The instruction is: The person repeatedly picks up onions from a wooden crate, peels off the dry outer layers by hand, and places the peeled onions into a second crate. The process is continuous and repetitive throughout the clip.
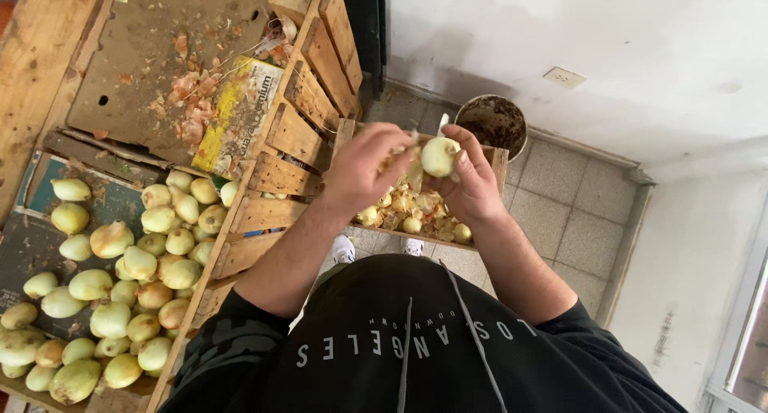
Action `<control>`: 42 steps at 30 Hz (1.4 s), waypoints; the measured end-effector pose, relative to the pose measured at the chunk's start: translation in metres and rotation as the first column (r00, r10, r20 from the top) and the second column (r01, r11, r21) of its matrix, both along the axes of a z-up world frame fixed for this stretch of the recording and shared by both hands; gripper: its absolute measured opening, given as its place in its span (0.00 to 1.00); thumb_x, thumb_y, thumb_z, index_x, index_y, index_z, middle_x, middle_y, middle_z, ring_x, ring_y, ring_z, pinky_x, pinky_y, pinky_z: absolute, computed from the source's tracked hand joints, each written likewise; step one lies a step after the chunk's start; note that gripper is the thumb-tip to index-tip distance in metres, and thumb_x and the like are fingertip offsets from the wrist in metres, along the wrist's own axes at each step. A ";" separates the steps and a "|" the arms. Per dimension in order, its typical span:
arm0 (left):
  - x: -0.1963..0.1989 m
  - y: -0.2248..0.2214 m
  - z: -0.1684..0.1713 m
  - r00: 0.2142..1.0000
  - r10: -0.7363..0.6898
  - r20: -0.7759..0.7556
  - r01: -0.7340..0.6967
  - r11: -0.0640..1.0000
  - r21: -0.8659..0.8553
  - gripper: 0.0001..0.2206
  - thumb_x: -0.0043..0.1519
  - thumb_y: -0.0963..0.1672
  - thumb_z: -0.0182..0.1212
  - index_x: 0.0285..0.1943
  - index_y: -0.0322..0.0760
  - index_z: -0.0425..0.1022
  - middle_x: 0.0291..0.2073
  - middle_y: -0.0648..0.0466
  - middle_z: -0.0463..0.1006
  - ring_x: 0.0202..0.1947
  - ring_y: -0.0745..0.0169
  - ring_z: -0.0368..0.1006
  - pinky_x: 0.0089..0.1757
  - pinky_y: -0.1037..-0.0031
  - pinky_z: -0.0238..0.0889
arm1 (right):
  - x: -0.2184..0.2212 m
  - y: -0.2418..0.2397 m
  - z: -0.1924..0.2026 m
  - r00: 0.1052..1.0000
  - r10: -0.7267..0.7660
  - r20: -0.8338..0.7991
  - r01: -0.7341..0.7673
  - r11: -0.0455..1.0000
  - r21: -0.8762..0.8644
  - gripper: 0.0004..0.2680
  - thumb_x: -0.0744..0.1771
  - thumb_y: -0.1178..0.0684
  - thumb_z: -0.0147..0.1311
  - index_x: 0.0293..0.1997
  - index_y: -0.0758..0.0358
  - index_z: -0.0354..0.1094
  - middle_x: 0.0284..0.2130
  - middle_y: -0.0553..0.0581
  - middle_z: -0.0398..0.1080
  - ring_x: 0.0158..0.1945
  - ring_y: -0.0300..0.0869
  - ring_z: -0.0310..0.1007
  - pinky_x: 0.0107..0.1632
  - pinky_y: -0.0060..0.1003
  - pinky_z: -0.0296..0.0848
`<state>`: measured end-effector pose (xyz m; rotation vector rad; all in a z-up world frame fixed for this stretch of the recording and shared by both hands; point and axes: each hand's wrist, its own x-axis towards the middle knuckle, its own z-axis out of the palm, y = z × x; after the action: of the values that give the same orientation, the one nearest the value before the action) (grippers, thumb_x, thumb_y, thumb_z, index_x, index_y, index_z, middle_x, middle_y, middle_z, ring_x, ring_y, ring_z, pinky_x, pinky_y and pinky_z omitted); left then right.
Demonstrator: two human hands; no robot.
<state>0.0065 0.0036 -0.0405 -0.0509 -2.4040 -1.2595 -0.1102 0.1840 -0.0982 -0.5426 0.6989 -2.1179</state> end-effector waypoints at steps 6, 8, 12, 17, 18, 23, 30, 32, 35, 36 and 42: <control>-0.003 0.022 0.021 0.990 -0.059 -0.126 0.030 0.975 -0.221 0.14 0.61 0.42 0.70 0.51 0.36 0.71 0.44 0.49 0.72 0.46 0.54 0.75 0.47 0.71 0.73 | 0.000 0.003 -0.035 0.995 -0.048 -0.082 0.063 0.979 0.193 0.22 0.72 0.42 0.44 0.69 0.68 0.50 0.46 0.66 0.70 0.29 0.46 0.80 0.24 0.34 0.77; -0.003 0.021 0.015 0.993 -0.081 -0.082 0.065 0.981 -0.181 0.12 0.61 0.42 0.70 0.48 0.38 0.70 0.43 0.49 0.72 0.45 0.53 0.75 0.46 0.70 0.73 | 0.005 0.002 -0.020 0.994 -0.053 -0.092 0.072 0.975 0.210 0.21 0.72 0.42 0.44 0.68 0.69 0.52 0.41 0.66 0.70 0.25 0.42 0.71 0.22 0.33 0.73; 0.000 0.030 0.004 0.996 -0.009 -0.088 -0.007 0.984 -0.178 0.10 0.62 0.45 0.69 0.39 0.41 0.70 0.47 0.54 0.69 0.46 0.51 0.76 0.43 0.68 0.74 | 0.010 -0.001 -0.014 0.988 -0.085 -0.129 0.111 0.971 0.210 0.20 0.72 0.42 0.42 0.65 0.72 0.54 0.35 0.65 0.68 0.21 0.34 0.59 0.19 0.30 0.68; 0.000 0.030 0.007 0.998 -0.057 -0.035 0.052 0.991 -0.126 0.13 0.62 0.43 0.70 0.51 0.41 0.70 0.46 0.51 0.68 0.46 0.52 0.75 0.46 0.67 0.73 | 0.016 0.002 -0.011 0.987 -0.112 -0.114 0.135 0.965 0.225 0.19 0.72 0.44 0.42 0.64 0.70 0.55 0.35 0.62 0.65 0.21 0.35 0.57 0.18 0.31 0.67; 0.000 0.030 0.005 0.998 -0.052 -0.022 0.048 0.990 -0.134 0.13 0.63 0.43 0.69 0.52 0.42 0.70 0.46 0.52 0.67 0.45 0.52 0.76 0.45 0.66 0.74 | 0.016 0.002 -0.010 0.987 -0.117 -0.109 0.141 0.959 0.245 0.18 0.72 0.44 0.42 0.64 0.69 0.56 0.35 0.61 0.65 0.20 0.35 0.56 0.18 0.31 0.66; 0.001 0.035 -0.003 0.999 -0.025 -0.039 0.018 0.983 -0.184 0.08 0.64 0.44 0.66 0.44 0.42 0.70 0.46 0.52 0.67 0.44 0.51 0.76 0.43 0.66 0.73 | 0.017 0.004 -0.015 0.983 -0.131 -0.129 0.161 0.949 0.270 0.18 0.73 0.44 0.40 0.65 0.68 0.54 0.37 0.62 0.66 0.20 0.33 0.54 0.18 0.29 0.65; 0.001 0.038 -0.001 0.999 -0.046 -0.012 0.043 0.984 -0.174 0.12 0.66 0.44 0.65 0.55 0.43 0.69 0.45 0.52 0.66 0.47 0.50 0.75 0.46 0.66 0.72 | 0.022 0.007 -0.008 0.978 -0.152 -0.139 0.189 0.932 0.310 0.17 0.73 0.45 0.40 0.65 0.67 0.54 0.37 0.59 0.64 0.22 0.32 0.54 0.19 0.30 0.65; 0.001 0.039 -0.008 0.999 -0.037 -0.028 0.031 0.977 -0.212 0.10 0.65 0.44 0.65 0.51 0.43 0.69 0.46 0.52 0.67 0.46 0.51 0.75 0.45 0.67 0.73 | 0.020 0.009 -0.019 0.976 -0.159 -0.149 0.200 0.925 0.322 0.17 0.73 0.45 0.39 0.66 0.67 0.54 0.37 0.60 0.65 0.22 0.32 0.53 0.19 0.29 0.65; 0.001 0.042 -0.012 0.999 -0.021 -0.040 0.010 0.967 -0.254 0.08 0.64 0.44 0.65 0.46 0.43 0.70 0.46 0.53 0.67 0.44 0.51 0.75 0.44 0.68 0.73 | 0.020 0.011 -0.026 0.973 -0.165 -0.163 0.212 0.917 0.338 0.16 0.73 0.45 0.38 0.66 0.66 0.54 0.36 0.60 0.65 0.22 0.32 0.52 0.19 0.29 0.64; 0.001 0.042 -0.013 0.999 -0.012 -0.037 0.002 0.966 -0.258 0.08 0.64 0.44 0.65 0.45 0.44 0.69 0.46 0.53 0.66 0.44 0.52 0.75 0.43 0.68 0.74 | 0.020 0.011 -0.027 0.972 -0.165 -0.168 0.214 0.915 0.342 0.16 0.73 0.45 0.38 0.66 0.66 0.55 0.36 0.61 0.66 0.22 0.32 0.52 0.19 0.29 0.64; 0.002 0.045 -0.012 1.000 0.012 0.023 -0.005 0.960 -0.280 0.16 0.66 0.44 0.63 0.61 0.43 0.66 0.47 0.50 0.67 0.46 0.47 0.76 0.42 0.63 0.75 | 0.025 0.011 -0.009 0.970 -0.159 -0.184 0.218 0.903 0.370 0.16 0.73 0.45 0.38 0.65 0.65 0.57 0.31 0.56 0.64 0.21 0.31 0.51 0.19 0.28 0.63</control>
<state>0.0089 0.0488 -0.0524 -0.1091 -2.5832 -0.9121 -0.0856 0.1950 -0.1074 -0.4286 1.2705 -2.0490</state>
